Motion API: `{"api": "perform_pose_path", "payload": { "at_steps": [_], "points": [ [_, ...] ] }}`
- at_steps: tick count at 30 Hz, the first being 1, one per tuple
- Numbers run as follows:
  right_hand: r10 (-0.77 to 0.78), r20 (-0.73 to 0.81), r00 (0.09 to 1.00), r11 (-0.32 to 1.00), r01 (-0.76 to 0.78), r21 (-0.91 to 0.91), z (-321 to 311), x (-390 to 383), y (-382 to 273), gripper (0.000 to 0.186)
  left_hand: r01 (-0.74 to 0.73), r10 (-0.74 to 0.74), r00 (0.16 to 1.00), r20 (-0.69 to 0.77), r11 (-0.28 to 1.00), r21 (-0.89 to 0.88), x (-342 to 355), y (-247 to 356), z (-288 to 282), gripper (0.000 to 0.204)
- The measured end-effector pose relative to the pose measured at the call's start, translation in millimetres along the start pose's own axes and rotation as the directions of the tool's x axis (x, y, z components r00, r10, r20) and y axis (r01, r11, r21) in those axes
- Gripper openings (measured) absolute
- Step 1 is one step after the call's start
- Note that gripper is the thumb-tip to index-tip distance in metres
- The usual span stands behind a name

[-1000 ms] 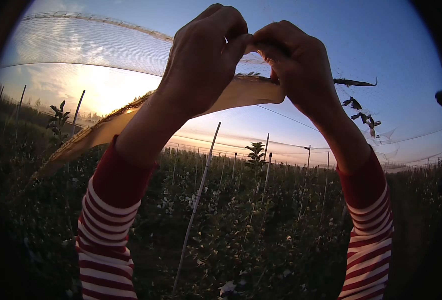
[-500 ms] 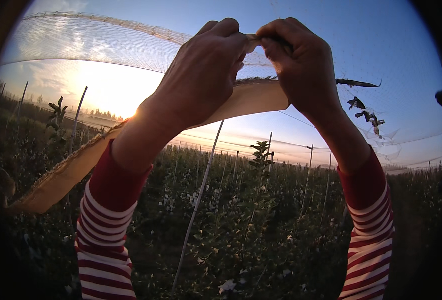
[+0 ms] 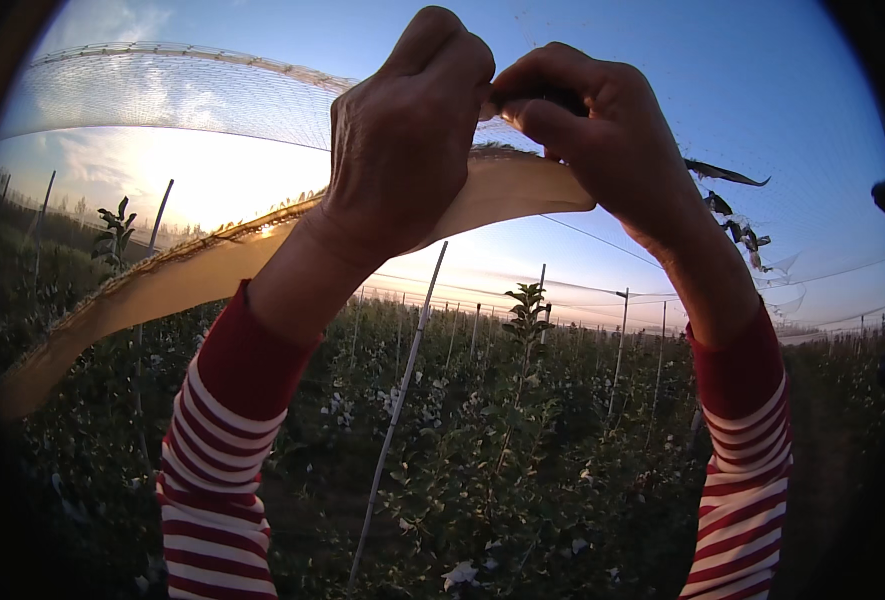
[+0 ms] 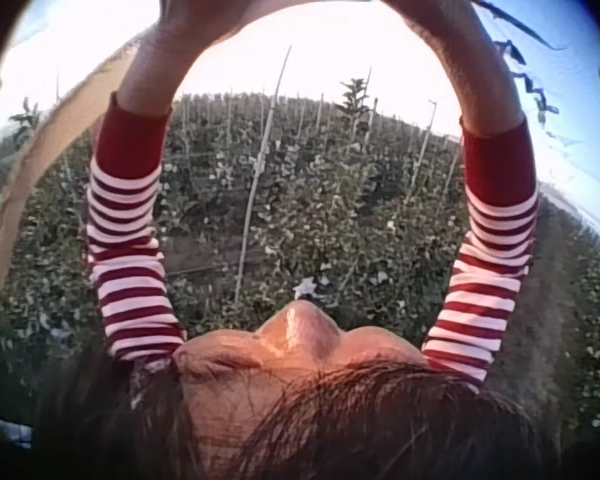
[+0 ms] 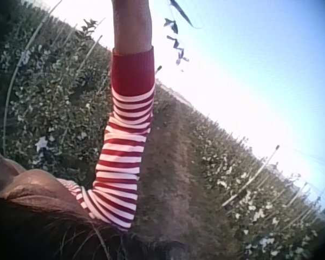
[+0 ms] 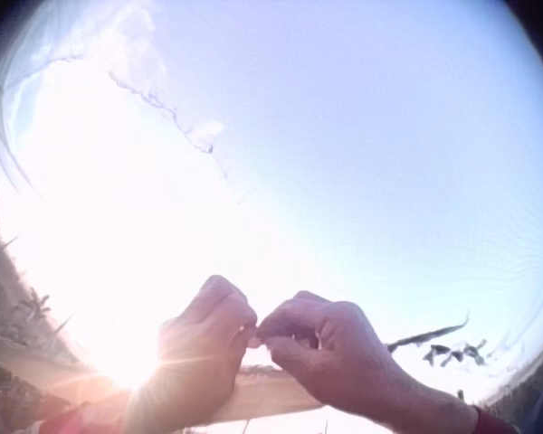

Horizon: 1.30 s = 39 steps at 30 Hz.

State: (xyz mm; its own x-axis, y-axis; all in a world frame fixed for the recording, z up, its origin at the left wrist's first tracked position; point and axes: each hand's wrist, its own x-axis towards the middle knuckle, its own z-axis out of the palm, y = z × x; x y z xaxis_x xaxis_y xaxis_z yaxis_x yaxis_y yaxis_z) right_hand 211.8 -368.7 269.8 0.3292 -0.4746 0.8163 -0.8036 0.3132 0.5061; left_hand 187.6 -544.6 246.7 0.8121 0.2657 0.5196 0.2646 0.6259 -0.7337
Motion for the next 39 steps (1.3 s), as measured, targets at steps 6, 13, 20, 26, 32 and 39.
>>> {"api": "perform_pose_path", "payload": {
  "at_steps": [6, 13, 20, 26, 32, 39],
  "points": [
    [0.300, 0.247, 0.921, 0.829, -0.380, 0.411, -17.9, -2.8, -9.3, 0.015, -0.124, 0.127, 0.991, -0.034, 0.989, 0.082, -1.2, -4.9, 1.8, 0.023],
    [0.254, 0.289, 0.923, 0.755, -0.376, 0.537, -27.4, -5.4, 7.7, 0.015, -0.321, 0.325, 0.946, -0.011, 0.940, 0.112, 13.9, -0.5, 2.3, 0.029],
    [0.164, 0.236, 0.958, 0.826, -0.264, 0.498, -32.4, -16.6, 1.3, 0.015, -0.518, 0.499, 0.854, 0.148, 0.842, 0.147, 21.7, -6.0, -3.3, 0.024],
    [0.187, 0.190, 0.964, 0.857, -0.254, 0.448, -29.4, -20.8, 0.4, 0.017, -0.592, 0.574, 0.804, 0.154, 0.796, 0.126, 18.0, -2.7, -1.7, 0.017],
    [-0.305, -0.297, 0.905, 0.944, 0.328, 0.030, -2.9, -44.3, 11.4, 0.025, -0.430, 0.449, 0.893, -0.035, 0.872, 0.233, -1.8, 15.2, 17.0, 0.021],
    [-0.444, -0.466, 0.765, 0.892, 0.332, -0.306, 13.6, -88.9, 13.0, 0.033, -0.290, 0.310, 0.940, -0.143, 0.946, 0.142, -30.2, 26.5, 37.4, 0.020]
  ]
}}
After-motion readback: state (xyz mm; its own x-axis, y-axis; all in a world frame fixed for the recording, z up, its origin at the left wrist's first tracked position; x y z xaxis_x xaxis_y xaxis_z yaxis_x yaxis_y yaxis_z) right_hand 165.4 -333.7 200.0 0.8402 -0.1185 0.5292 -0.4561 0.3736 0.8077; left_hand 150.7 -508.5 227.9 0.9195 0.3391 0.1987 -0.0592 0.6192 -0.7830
